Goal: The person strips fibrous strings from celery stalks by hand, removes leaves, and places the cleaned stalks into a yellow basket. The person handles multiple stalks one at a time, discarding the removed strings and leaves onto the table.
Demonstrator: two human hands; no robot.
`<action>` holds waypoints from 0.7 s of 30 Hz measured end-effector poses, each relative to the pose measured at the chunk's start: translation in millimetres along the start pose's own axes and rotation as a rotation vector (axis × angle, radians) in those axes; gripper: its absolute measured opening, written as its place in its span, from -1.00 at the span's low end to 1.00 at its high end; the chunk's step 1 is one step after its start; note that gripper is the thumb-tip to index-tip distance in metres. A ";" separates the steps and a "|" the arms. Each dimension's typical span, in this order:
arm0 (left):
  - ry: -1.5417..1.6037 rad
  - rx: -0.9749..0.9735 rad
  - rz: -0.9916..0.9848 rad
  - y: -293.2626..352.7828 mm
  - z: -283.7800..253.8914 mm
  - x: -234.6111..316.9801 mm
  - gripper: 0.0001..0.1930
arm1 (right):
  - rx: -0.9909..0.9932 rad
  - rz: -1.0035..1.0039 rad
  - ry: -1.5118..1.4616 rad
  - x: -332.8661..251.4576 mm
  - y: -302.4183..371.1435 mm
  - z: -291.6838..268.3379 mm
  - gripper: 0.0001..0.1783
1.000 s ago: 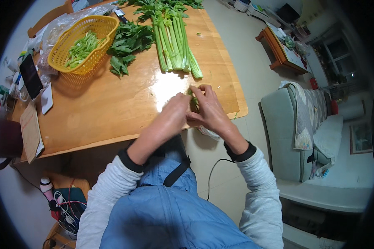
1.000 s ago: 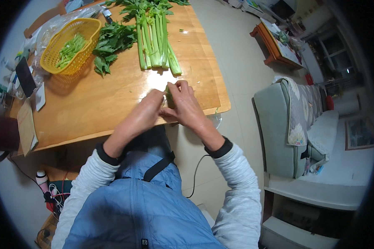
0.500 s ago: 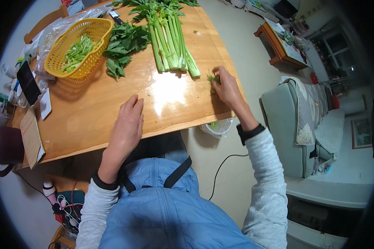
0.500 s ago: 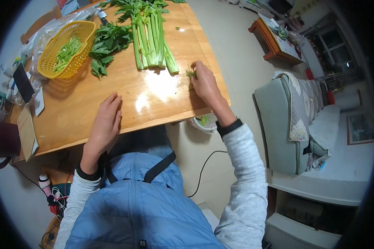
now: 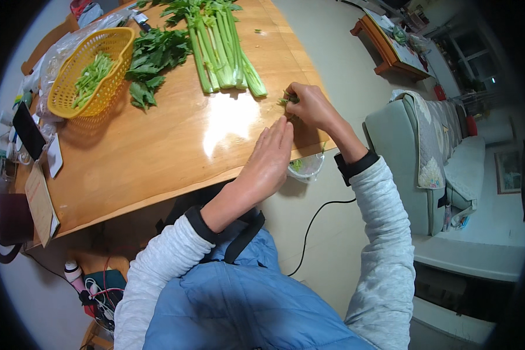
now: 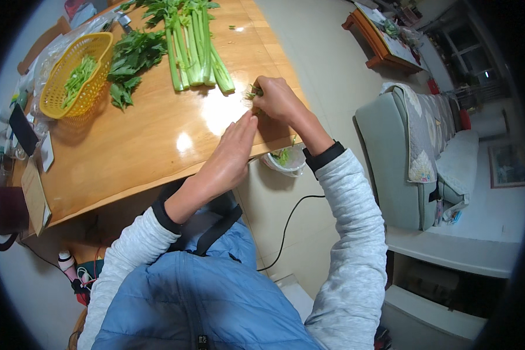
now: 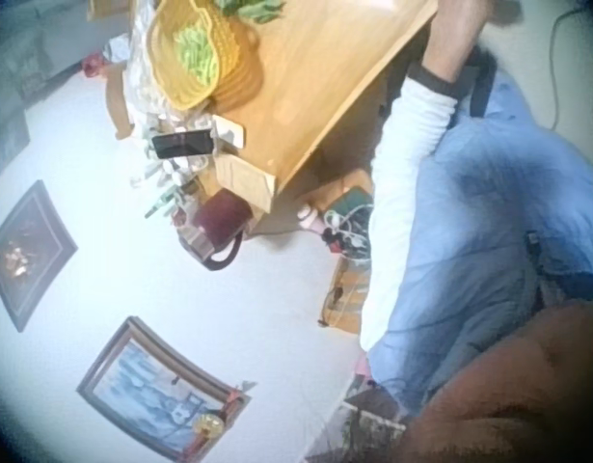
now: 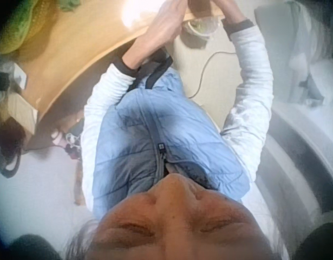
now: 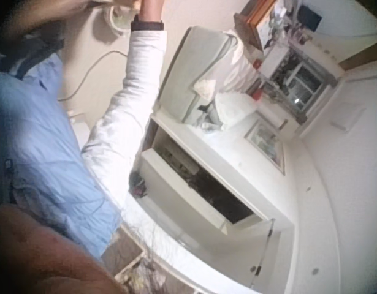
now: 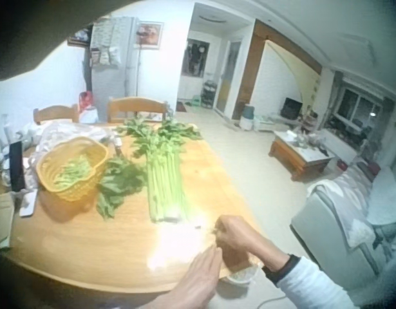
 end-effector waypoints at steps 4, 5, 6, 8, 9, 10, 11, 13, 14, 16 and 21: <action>0.012 0.041 -0.112 0.1 -20.4 -16.1 -0.36 | 0.104 0.312 -0.814 46.7 19.2 -7.4 -0.77; -0.033 0.043 -0.089 2.8 -23.3 -16.5 -0.36 | 0.147 0.373 -1.084 58.3 28.0 -9.1 -0.77; -0.080 0.017 -0.107 5.6 -23.3 -18.4 -0.36 | 0.227 0.391 -1.234 71.4 36.4 -14.3 -0.76; -0.218 -0.023 -0.088 7.7 -18.3 -15.8 -0.39 | 0.384 0.331 -1.415 101.8 57.5 -31.2 -0.79; -0.265 -0.066 -0.117 6.5 -12.9 -15.8 -0.40 | 0.477 0.309 -1.494 120.7 71.0 -37.1 -0.81; -0.303 -0.081 -0.113 4.1 -8.3 -13.3 -0.40 | 0.564 0.330 -1.507 142.9 87.1 -38.7 -0.86; -0.330 -0.076 -0.078 0.6 -4.8 -8.6 -0.41 | 0.661 0.397 -1.422 168.8 105.5 -37.4 -0.87; -0.363 -0.103 -0.089 -6.6 -0.7 -5.7 -0.44 | 0.807 0.456 -1.287 216.5 140.6 -19.5 -0.90; -0.365 -0.121 -0.099 -8.6 -0.3 -4.8 -0.44 | 0.815 0.529 -1.136 239.6 155.5 -1.6 -0.92; -0.349 -0.148 -0.145 -9.4 -3.4 -5.6 -0.41 | 0.839 0.647 -0.941 280.7 177.4 47.8 -0.91; -0.365 -0.247 -0.204 8.1 -10.4 -6.3 -0.20 | 0.699 0.716 -0.116 325.1 191.0 146.2 -0.70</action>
Point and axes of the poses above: each hand's wrist, its own y-axis away from the middle knuckle, its own z-axis out of the palm, x = y × z, the point moved 6 cm from there along -y, towards the middle knuckle, and after that the axes turned 9 degrees about -z, right-handed, at the moved point
